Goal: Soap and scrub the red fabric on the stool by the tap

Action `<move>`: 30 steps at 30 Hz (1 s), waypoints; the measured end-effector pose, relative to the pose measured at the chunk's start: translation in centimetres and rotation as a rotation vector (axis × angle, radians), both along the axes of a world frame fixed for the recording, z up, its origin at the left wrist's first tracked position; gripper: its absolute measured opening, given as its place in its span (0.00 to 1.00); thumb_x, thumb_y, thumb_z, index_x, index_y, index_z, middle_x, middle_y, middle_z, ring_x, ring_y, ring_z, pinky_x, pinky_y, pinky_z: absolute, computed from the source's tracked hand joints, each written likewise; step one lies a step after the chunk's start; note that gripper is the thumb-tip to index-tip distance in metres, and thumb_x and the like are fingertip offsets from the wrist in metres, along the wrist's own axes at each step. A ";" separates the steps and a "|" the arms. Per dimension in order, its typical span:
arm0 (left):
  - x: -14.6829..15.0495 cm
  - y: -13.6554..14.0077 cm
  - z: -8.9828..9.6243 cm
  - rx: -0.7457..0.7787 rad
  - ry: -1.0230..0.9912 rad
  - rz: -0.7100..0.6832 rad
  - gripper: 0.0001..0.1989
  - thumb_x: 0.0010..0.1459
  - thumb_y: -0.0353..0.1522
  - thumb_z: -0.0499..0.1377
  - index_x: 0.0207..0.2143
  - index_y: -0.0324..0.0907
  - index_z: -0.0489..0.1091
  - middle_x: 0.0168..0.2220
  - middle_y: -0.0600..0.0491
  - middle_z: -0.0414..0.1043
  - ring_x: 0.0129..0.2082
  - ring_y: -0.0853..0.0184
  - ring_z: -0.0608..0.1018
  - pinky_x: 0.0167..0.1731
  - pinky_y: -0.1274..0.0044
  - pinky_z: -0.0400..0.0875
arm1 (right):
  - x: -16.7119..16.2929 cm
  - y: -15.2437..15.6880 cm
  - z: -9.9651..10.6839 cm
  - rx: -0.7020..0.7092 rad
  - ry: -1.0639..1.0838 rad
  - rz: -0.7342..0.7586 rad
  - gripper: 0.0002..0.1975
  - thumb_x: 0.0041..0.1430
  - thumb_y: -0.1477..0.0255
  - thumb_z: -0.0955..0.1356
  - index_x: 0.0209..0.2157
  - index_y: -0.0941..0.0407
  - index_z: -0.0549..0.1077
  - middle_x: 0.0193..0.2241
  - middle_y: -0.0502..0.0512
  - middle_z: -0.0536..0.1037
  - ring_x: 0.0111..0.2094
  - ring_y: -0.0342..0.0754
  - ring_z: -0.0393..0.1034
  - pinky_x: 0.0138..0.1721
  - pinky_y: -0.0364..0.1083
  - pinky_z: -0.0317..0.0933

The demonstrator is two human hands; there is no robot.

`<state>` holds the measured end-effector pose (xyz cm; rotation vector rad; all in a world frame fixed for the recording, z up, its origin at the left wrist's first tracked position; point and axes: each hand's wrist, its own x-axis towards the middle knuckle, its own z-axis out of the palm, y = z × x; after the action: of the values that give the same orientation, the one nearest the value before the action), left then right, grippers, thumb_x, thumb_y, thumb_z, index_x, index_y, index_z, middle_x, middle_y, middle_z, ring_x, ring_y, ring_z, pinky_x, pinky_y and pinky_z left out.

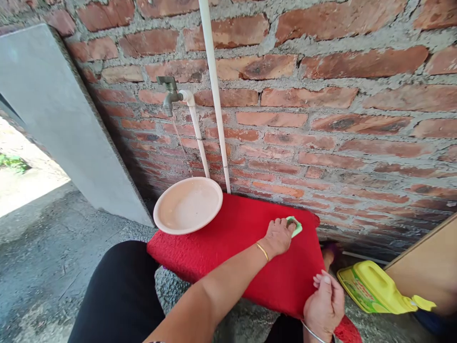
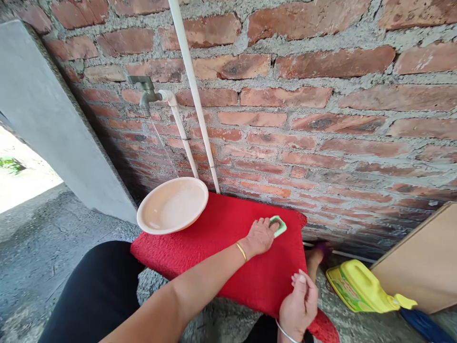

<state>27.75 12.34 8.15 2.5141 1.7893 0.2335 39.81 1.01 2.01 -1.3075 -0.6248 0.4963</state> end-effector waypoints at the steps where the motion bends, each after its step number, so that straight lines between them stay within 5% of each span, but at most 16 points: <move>1: 0.4 -0.9 -0.1 0.006 -0.005 -0.085 0.22 0.64 0.34 0.50 0.61 0.51 0.60 0.50 0.48 0.68 0.48 0.61 0.71 0.47 0.69 0.67 | -0.1 0.0 0.2 0.016 0.020 -0.008 0.18 0.57 0.57 0.69 0.39 0.58 0.74 0.32 0.52 0.75 0.31 0.45 0.69 0.37 0.47 0.63; 8: -2.7 -8.5 -0.2 0.004 0.014 -0.489 0.21 0.66 0.36 0.48 0.61 0.55 0.59 0.51 0.49 0.68 0.47 0.58 0.71 0.46 0.65 0.68 | -0.2 0.3 0.4 0.102 0.074 -0.050 0.14 0.58 0.60 0.69 0.37 0.56 0.72 0.31 0.49 0.74 0.30 0.44 0.66 0.35 0.45 0.61; 13: -8.0 -12.4 0.6 -0.086 0.018 -0.539 0.20 0.68 0.38 0.47 0.60 0.58 0.60 0.50 0.52 0.69 0.49 0.59 0.71 0.52 0.63 0.66 | 0.2 0.2 -0.3 0.027 0.066 -0.017 0.17 0.57 0.57 0.69 0.38 0.57 0.73 0.32 0.50 0.75 0.31 0.44 0.69 0.38 0.46 0.63; 17: -13.3 -13.6 0.5 -0.132 0.022 -0.380 0.21 0.66 0.38 0.50 0.61 0.62 0.58 0.50 0.53 0.67 0.49 0.60 0.70 0.54 0.63 0.66 | 0.4 0.3 -0.8 -0.002 0.009 0.006 0.20 0.57 0.55 0.69 0.39 0.58 0.74 0.33 0.52 0.76 0.32 0.45 0.69 0.38 0.47 0.65; 23: -18.8 -12.0 0.2 -0.102 0.100 0.240 0.25 0.64 0.31 0.51 0.63 0.53 0.57 0.51 0.48 0.66 0.48 0.59 0.71 0.50 0.64 0.68 | 0.5 0.7 -1.5 -0.006 0.037 0.043 0.20 0.54 0.55 0.71 0.40 0.57 0.74 0.35 0.52 0.76 0.35 0.45 0.69 0.42 0.47 0.64; 26: -17.5 -11.0 0.2 -0.082 0.107 0.396 0.24 0.64 0.31 0.52 0.62 0.46 0.59 0.50 0.44 0.67 0.47 0.57 0.72 0.46 0.66 0.69 | 0.7 0.8 -1.9 -0.049 0.014 0.062 0.22 0.53 0.54 0.71 0.41 0.57 0.74 0.35 0.53 0.76 0.36 0.47 0.70 0.42 0.48 0.64; 30: -12.4 -12.1 -0.5 -0.058 0.111 0.233 0.25 0.63 0.31 0.52 0.63 0.48 0.58 0.50 0.45 0.68 0.48 0.57 0.72 0.47 0.66 0.69 | 1.1 0.7 -2.1 -0.088 -0.069 0.071 0.24 0.53 0.52 0.71 0.41 0.58 0.75 0.33 0.53 0.77 0.34 0.48 0.71 0.40 0.48 0.66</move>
<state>15.30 0.22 7.63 2.3205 2.0992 0.0502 40.91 1.70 -0.12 -1.3941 -0.7154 0.5438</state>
